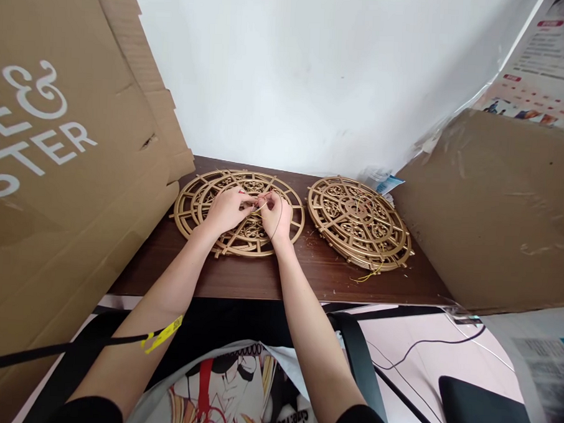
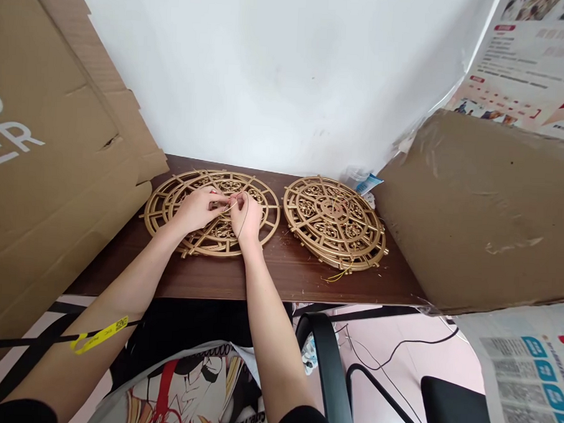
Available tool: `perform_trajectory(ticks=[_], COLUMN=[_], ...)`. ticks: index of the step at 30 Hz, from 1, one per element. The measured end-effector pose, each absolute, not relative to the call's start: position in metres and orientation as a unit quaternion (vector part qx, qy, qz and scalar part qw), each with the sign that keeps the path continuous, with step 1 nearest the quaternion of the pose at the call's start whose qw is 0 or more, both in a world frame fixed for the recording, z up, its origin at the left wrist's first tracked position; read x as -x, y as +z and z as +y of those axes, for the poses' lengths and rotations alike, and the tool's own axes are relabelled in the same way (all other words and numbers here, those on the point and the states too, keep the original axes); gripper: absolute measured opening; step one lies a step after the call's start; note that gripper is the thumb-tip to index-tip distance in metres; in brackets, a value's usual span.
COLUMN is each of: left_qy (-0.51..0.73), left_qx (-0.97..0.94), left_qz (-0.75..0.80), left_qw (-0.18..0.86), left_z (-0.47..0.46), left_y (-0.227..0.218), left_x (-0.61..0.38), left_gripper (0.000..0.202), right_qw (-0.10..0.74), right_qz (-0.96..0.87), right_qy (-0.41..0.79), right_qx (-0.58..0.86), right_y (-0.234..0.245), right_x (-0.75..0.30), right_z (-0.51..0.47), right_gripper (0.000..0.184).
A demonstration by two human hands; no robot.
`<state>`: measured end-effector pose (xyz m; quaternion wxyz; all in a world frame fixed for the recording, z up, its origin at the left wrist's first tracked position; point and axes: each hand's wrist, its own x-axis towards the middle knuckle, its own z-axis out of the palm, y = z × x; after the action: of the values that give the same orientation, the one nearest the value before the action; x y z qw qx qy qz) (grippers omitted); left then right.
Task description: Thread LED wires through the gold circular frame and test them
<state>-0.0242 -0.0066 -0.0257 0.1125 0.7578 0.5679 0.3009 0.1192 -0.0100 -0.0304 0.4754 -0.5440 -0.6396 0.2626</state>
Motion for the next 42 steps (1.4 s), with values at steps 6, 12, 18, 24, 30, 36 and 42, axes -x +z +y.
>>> perform_trajectory(ticks=[6,12,18,24,30,36,42], left_qy=[0.337,0.388,0.392,0.418,0.464,0.516,0.535], left_qx=[-0.727,-0.699,-0.691,-0.685,-0.652,-0.610,-0.590], left_qz=[0.574,0.550,0.562,0.547,0.548,0.544,0.545], left_qw=[0.168,0.242,0.230,0.238,0.244,0.258,0.263], left_z=[0.001,0.003,0.001,0.001,0.001,-0.001,-0.008], left_y=[-0.024,-0.023,-0.031,-0.033,-0.034,-0.034,-0.027], left_x=[0.023,0.025,0.029,0.027,0.025,0.025,0.022], left_gripper=[0.011,0.007,0.021,0.019,0.018,0.020,0.019], right_qw=[0.479,0.464,0.470,0.462,0.467,0.510,0.579], right_qz=[-0.642,-0.645,-0.642,-0.639,-0.639,-0.618,-0.552], right_qy=[0.275,0.265,0.263,0.263,0.247,0.268,0.356], right_qx=[0.532,0.546,0.545,0.556,0.560,0.536,0.483], right_y=[-0.030,-0.029,-0.029,-0.028,-0.028,-0.032,-0.037], right_x=[-0.119,-0.120,-0.120,-0.119,-0.118,-0.118,-0.118], right_z=[-0.010,-0.008,-0.010,-0.011,-0.010,-0.008,-0.003], right_gripper=[0.013,0.009,0.009,0.011,0.016,0.016,0.022])
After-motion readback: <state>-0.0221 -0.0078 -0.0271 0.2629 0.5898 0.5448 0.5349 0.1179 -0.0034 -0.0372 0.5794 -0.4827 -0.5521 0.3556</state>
